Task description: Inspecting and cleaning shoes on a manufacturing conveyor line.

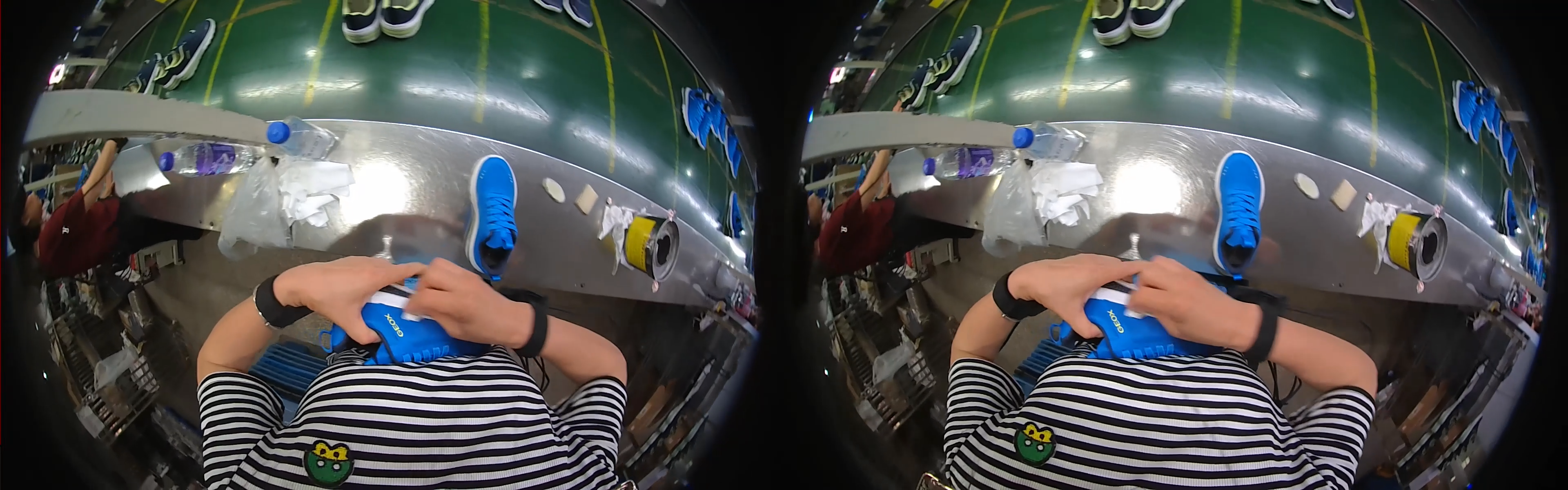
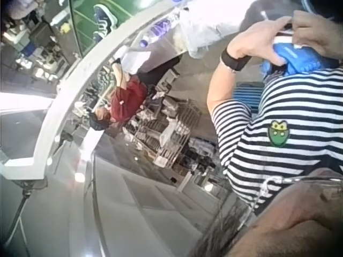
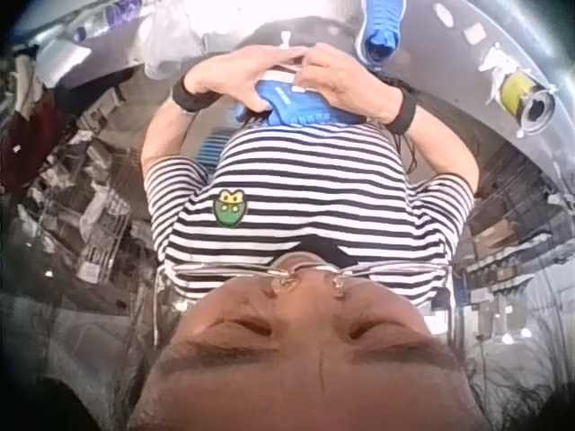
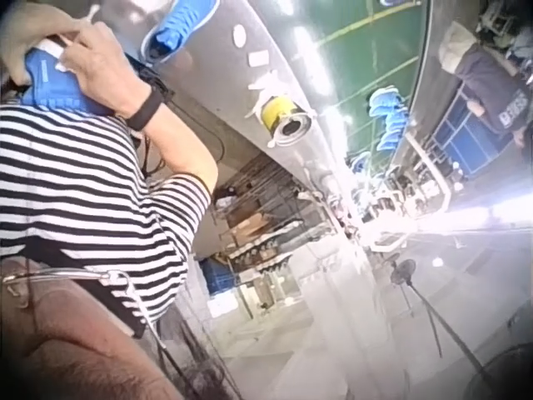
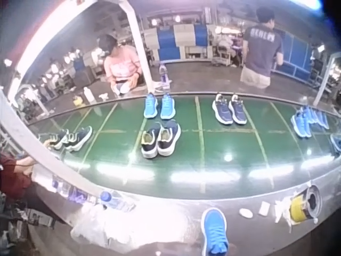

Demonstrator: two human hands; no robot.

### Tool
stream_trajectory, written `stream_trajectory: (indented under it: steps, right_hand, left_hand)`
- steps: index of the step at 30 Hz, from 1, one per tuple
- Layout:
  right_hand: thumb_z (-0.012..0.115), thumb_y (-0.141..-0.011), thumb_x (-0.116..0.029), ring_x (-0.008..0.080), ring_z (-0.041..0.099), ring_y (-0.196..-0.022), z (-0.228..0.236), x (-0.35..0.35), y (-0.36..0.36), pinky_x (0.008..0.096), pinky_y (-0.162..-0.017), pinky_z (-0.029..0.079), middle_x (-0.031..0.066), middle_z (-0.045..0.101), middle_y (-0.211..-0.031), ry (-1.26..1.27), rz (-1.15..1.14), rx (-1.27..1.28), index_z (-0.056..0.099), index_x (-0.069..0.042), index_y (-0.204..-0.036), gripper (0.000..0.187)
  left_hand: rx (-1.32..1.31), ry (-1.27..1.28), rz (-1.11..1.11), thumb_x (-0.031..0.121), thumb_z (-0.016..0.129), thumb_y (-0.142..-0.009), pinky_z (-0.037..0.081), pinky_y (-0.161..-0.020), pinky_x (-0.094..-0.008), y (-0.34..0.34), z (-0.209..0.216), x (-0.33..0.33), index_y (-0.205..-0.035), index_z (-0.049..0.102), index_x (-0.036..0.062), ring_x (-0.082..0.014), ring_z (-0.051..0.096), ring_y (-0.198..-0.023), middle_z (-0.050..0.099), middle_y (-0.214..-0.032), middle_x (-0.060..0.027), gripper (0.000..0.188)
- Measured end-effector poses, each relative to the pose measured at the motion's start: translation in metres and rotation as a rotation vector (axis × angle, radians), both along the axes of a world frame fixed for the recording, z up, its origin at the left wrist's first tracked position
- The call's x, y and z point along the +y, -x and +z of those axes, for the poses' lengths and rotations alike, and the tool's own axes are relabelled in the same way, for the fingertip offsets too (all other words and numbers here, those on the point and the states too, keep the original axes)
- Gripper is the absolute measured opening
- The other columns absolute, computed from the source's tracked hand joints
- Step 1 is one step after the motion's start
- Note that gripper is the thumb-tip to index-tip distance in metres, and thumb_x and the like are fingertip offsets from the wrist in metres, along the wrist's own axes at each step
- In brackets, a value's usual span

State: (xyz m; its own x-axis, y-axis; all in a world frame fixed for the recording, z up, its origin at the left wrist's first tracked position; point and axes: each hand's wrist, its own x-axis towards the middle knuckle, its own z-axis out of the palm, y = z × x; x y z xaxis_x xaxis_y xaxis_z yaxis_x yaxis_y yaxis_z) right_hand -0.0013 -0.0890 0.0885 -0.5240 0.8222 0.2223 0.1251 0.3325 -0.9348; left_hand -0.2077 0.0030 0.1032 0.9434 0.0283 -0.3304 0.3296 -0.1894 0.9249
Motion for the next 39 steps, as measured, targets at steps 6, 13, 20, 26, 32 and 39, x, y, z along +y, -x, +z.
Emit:
stream_trajectory:
  steps: [6, 13, 20, 26, 32, 39]
  right_hand:
    - [0.061, -0.068, 0.006, 0.0244, 0.052, -0.075, -0.003, -0.025, -0.081, 0.0316, -0.066, 0.042, 0.0075, 0.054, -0.077, 0.219, -0.123, -0.38, 0.062, -0.006, -0.078, 0.016]
    - [0.054, -0.081, -0.002, 0.0174, 0.055, -0.079, -0.11, -0.046, -0.145, 0.0283, -0.07, 0.043, 0.0068, 0.055, -0.087, 0.367, -1.026, -0.276, 0.057, -0.003, -0.094, 0.013]
    - [0.055, -0.075, 0.001, 0.0301, 0.052, -0.092, -0.147, -0.049, -0.15, 0.0358, -0.08, 0.042, 0.0128, 0.052, -0.099, 0.071, -0.942, -0.753, 0.056, -0.005, -0.104, 0.03]
    - [0.063, -0.074, -0.007, 0.0172, 0.05, -0.096, -0.096, -0.047, -0.112, 0.0287, -0.08, 0.042, 0.0084, 0.052, -0.104, 0.425, -1.022, -0.216, 0.052, -0.005, -0.116, 0.043]
    - [0.074, -0.07, -0.012, 0.0257, 0.041, -0.117, -0.109, -0.038, -0.072, 0.0369, -0.097, 0.035, 0.017, 0.039, -0.127, 0.88, -0.721, 0.282, 0.022, -0.001, -0.136, 0.085]
    - [0.071, -0.069, -0.006, 0.022, 0.044, -0.113, -0.124, -0.035, -0.061, 0.0327, -0.097, 0.035, 0.0121, 0.043, -0.123, 0.752, -0.709, 0.056, 0.021, -0.002, -0.137, 0.085]
  left_hand:
    - [0.086, 0.089, 0.178, 0.024, 0.074, -0.055, 0.042, -0.087, -0.0347, 0.031, 0.01, -0.006, -0.138, 0.01, 0.0002, -0.0308, 0.054, -0.098, 0.056, -0.104, -0.0186, 0.107]
    - [0.095, -0.109, 0.444, 0.024, 0.077, -0.055, 0.042, -0.085, -0.0333, 0.041, 0.006, 0.0, -0.137, 0.012, -0.0004, -0.0294, 0.055, -0.096, 0.054, -0.104, -0.0183, 0.108]
    - [0.301, -0.249, 0.69, 0.032, 0.08, -0.053, 0.041, -0.087, -0.0355, 0.034, -0.021, -0.009, -0.13, 0.03, -0.0019, -0.0327, 0.053, -0.102, 0.052, -0.111, -0.0218, 0.097]
    - [0.325, -0.38, 0.872, 0.035, 0.08, -0.053, 0.04, -0.09, -0.0358, 0.017, -0.067, -0.015, -0.122, 0.04, -0.0038, -0.0324, 0.052, -0.104, 0.051, -0.113, -0.0227, 0.089]
    - [0.118, 0.219, 1.142, 0.025, 0.08, -0.061, 0.041, -0.09, -0.0315, -0.005, -0.14, -0.028, -0.125, 0.034, -0.0057, -0.021, 0.05, -0.105, 0.052, -0.112, -0.0162, 0.085]
    - [0.084, 0.385, 1.098, 0.027, 0.078, -0.065, 0.042, -0.088, -0.0294, -0.017, -0.139, -0.023, -0.125, 0.034, -0.0058, -0.0188, 0.052, -0.101, 0.052, -0.112, -0.0141, 0.081]
